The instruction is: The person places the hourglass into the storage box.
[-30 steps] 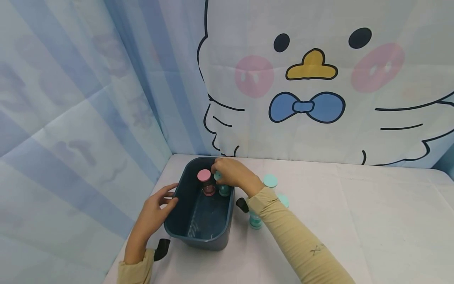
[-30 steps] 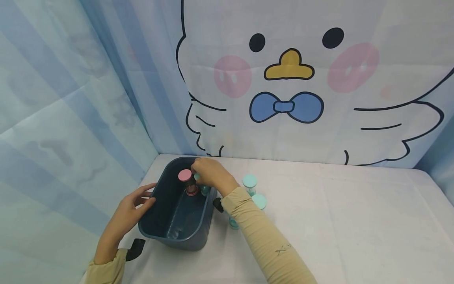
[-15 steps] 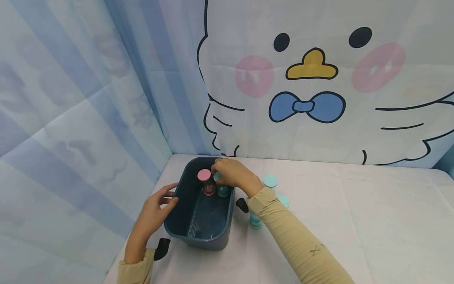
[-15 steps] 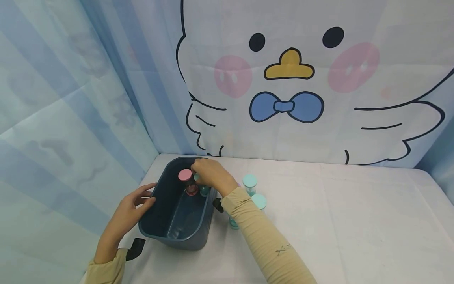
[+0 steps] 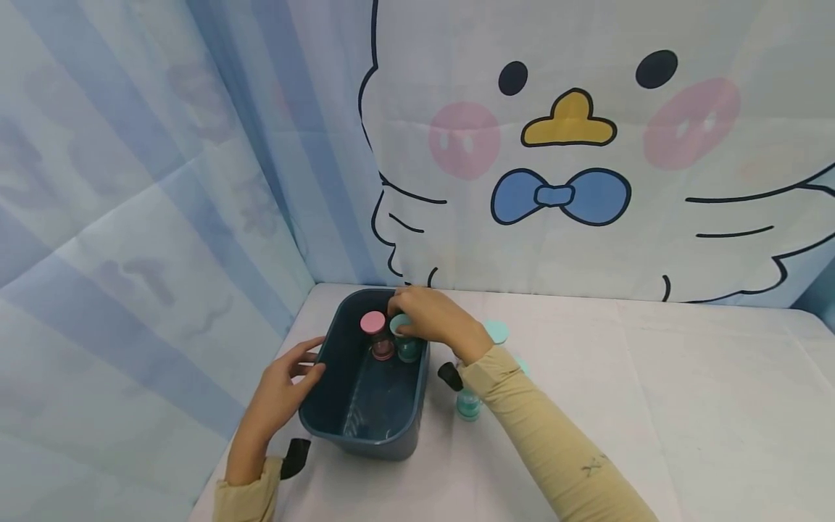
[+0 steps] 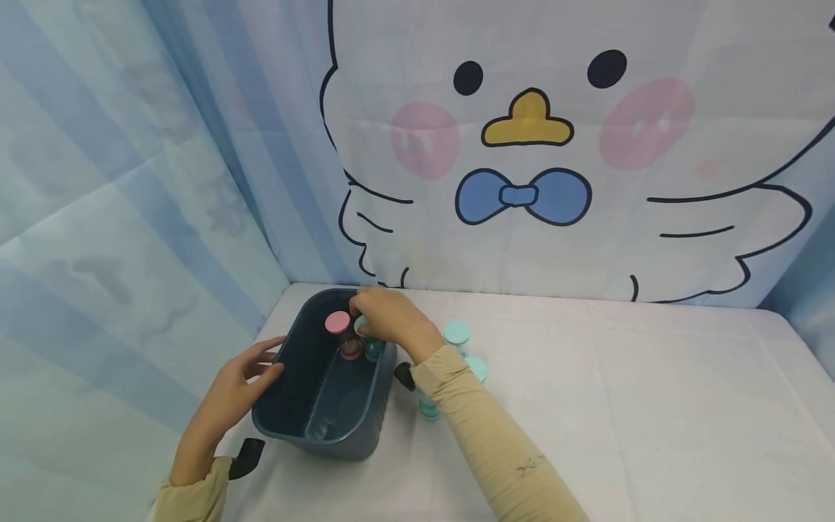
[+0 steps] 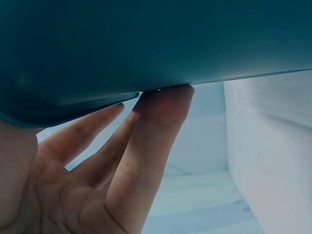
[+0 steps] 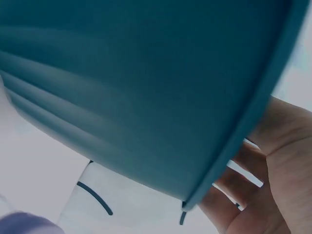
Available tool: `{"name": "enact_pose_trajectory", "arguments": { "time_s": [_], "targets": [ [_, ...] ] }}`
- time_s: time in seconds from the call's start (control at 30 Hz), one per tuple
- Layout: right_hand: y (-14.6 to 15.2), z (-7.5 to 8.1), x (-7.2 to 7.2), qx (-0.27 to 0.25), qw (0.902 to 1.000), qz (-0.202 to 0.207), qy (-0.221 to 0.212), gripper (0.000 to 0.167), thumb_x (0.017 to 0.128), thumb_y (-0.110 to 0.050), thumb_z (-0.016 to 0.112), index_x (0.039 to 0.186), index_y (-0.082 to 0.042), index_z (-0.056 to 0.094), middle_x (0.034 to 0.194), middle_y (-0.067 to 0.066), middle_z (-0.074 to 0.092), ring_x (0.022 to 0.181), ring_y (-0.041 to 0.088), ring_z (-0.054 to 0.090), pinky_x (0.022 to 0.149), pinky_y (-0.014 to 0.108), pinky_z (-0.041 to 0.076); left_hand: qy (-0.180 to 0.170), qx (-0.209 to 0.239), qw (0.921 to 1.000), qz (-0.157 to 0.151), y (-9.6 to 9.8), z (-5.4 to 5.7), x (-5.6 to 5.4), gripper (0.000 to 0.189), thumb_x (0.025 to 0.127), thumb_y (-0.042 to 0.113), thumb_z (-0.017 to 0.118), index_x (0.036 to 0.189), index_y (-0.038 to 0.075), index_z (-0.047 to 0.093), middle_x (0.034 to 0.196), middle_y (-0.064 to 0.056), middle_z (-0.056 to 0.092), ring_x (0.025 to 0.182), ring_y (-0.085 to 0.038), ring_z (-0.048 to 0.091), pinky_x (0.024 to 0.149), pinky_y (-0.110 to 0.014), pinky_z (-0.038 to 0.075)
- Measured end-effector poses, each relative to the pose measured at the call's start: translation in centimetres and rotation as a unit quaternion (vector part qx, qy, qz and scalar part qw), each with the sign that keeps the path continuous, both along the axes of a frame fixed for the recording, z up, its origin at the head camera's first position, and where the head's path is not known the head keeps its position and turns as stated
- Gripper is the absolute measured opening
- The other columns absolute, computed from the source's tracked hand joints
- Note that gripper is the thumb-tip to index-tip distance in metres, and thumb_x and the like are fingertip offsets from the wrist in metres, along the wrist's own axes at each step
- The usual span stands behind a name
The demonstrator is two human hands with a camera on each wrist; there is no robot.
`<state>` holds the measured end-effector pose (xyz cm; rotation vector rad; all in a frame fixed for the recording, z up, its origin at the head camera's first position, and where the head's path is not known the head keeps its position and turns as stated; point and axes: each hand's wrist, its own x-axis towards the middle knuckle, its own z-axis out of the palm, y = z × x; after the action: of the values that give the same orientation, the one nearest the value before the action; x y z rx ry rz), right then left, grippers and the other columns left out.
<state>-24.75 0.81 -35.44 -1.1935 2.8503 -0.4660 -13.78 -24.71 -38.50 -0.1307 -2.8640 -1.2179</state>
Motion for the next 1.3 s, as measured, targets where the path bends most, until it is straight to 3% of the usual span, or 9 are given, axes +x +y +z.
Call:
{"name": "enact_pose_trajectory", "arguments": {
  "time_s": [0.57, 1.3],
  "targets": [
    [1.6, 1.5, 1.0, -0.028, 0.9996, 0.000, 0.003, 0.028, 0.089, -0.018, 0.076, 0.112, -0.004, 0.072, 0.111, 0.009, 0.067, 0.099, 0.021, 0.063, 0.090, 0.036, 0.053, 0.000, -0.002, 1.0000, -0.002, 0.0, 0.1, 0.0, 0.048, 0.100, 0.021, 0.060, 0.145, 0.008, 0.049, 0.127, -0.022, 0.062, 0.110, -0.037, 0.063, 0.092, -0.051, 0.054],
    [4.9, 1.8, 2.1, -0.021, 0.9983, -0.053, 0.012, 0.034, 0.089, -0.021, 0.076, 0.118, -0.006, 0.069, 0.117, 0.009, 0.065, 0.110, 0.023, 0.063, 0.098, 0.038, 0.052, -0.003, -0.004, 1.0000, -0.002, 0.0, 0.0, -0.1, 0.048, 0.101, 0.020, 0.059, 0.145, 0.007, 0.048, 0.126, -0.022, 0.062, 0.111, -0.038, 0.063, 0.094, -0.053, 0.053]
  ]
}}
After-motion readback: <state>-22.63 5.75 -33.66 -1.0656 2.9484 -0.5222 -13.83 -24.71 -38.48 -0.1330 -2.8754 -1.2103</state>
